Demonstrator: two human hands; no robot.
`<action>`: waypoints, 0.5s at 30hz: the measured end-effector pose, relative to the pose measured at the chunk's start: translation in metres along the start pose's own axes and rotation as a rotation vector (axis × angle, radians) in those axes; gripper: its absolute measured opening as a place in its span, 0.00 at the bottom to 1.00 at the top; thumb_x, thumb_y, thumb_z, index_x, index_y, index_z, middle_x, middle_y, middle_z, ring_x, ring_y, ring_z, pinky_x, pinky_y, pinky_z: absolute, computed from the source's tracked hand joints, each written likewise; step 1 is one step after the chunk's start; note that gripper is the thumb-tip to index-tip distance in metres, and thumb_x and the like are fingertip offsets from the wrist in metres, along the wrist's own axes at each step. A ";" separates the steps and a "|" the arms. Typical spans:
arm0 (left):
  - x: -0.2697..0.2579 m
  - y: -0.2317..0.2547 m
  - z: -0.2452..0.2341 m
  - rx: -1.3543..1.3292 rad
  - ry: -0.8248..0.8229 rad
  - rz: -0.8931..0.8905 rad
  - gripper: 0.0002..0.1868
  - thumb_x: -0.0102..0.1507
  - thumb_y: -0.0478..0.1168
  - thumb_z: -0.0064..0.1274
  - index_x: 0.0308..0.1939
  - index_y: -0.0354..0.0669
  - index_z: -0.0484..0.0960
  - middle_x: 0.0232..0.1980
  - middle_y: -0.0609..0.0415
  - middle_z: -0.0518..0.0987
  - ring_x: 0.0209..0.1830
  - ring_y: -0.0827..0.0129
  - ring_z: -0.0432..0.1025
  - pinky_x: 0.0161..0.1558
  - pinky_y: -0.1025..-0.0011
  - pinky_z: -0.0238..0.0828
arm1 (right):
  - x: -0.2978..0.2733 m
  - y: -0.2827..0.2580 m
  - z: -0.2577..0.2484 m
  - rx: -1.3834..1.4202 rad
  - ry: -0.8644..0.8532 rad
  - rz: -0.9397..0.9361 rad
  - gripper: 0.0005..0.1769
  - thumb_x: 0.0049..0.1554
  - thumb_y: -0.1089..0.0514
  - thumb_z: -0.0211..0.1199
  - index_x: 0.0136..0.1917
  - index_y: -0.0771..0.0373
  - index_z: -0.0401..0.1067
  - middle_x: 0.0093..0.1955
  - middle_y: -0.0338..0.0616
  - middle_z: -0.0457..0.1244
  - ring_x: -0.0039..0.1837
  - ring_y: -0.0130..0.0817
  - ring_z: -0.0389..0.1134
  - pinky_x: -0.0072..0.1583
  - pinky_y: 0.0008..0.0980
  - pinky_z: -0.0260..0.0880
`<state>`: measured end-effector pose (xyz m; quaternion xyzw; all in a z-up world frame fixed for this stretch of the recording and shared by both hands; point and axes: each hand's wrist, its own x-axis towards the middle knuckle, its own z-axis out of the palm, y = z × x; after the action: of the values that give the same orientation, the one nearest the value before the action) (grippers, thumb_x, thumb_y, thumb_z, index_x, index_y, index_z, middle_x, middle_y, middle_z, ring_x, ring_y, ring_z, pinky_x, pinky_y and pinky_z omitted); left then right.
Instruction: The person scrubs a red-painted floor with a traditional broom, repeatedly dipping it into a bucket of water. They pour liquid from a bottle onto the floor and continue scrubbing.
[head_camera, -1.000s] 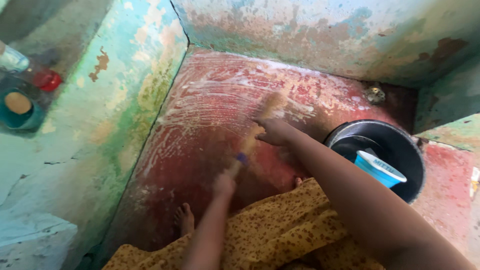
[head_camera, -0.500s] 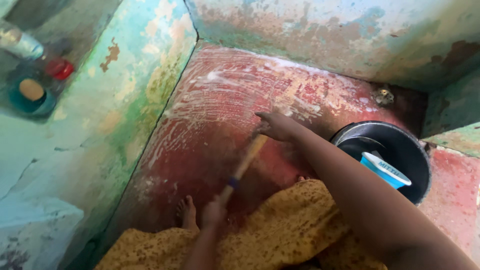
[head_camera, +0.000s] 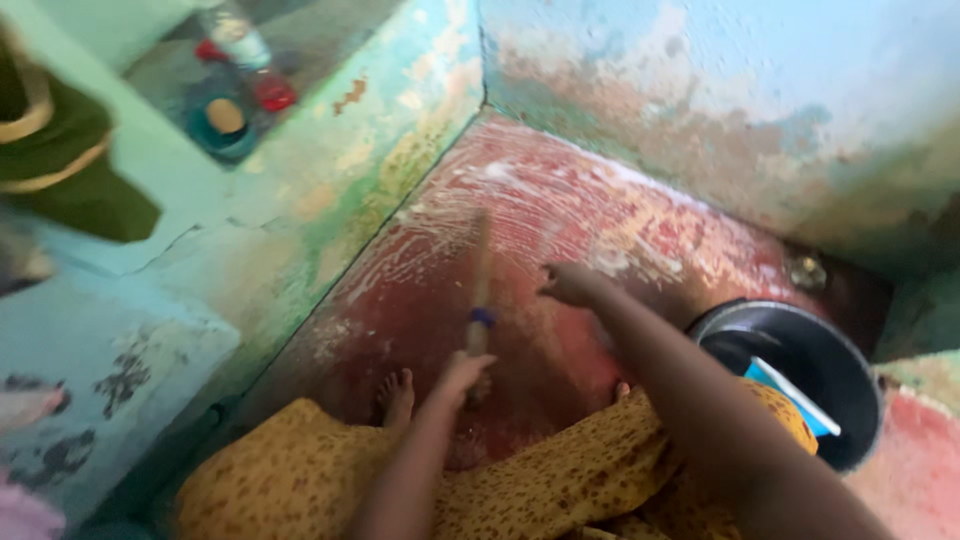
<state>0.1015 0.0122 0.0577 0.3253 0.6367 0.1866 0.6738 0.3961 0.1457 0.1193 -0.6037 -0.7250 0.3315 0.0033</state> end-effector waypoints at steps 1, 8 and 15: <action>-0.008 0.009 0.014 0.006 -0.029 -0.027 0.22 0.67 0.44 0.57 0.59 0.31 0.75 0.43 0.42 0.78 0.40 0.52 0.76 0.40 0.54 0.74 | 0.004 -0.009 0.013 -0.035 -0.032 0.021 0.40 0.53 0.39 0.67 0.74 0.57 0.64 0.65 0.52 0.67 0.65 0.50 0.69 0.66 0.45 0.68; -0.060 0.048 0.086 0.192 -0.295 0.369 0.39 0.59 0.56 0.63 0.71 0.46 0.71 0.68 0.50 0.74 0.66 0.63 0.68 0.60 0.61 0.69 | -0.012 -0.035 0.083 0.392 -0.142 0.298 0.22 0.48 0.53 0.70 0.53 0.67 0.76 0.42 0.50 0.71 0.45 0.42 0.75 0.48 0.43 0.76; -0.021 0.038 0.088 -0.145 -0.035 0.450 0.38 0.66 0.61 0.55 0.72 0.45 0.62 0.67 0.47 0.70 0.62 0.61 0.69 0.59 0.58 0.70 | -0.052 -0.004 0.048 0.919 0.397 0.365 0.14 0.52 0.59 0.66 0.51 0.67 0.75 0.40 0.49 0.68 0.37 0.39 0.68 0.41 0.39 0.70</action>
<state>0.1913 0.0078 0.0972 0.4132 0.5212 0.3717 0.6477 0.3876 0.0770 0.1041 -0.7076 -0.3735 0.4894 0.3468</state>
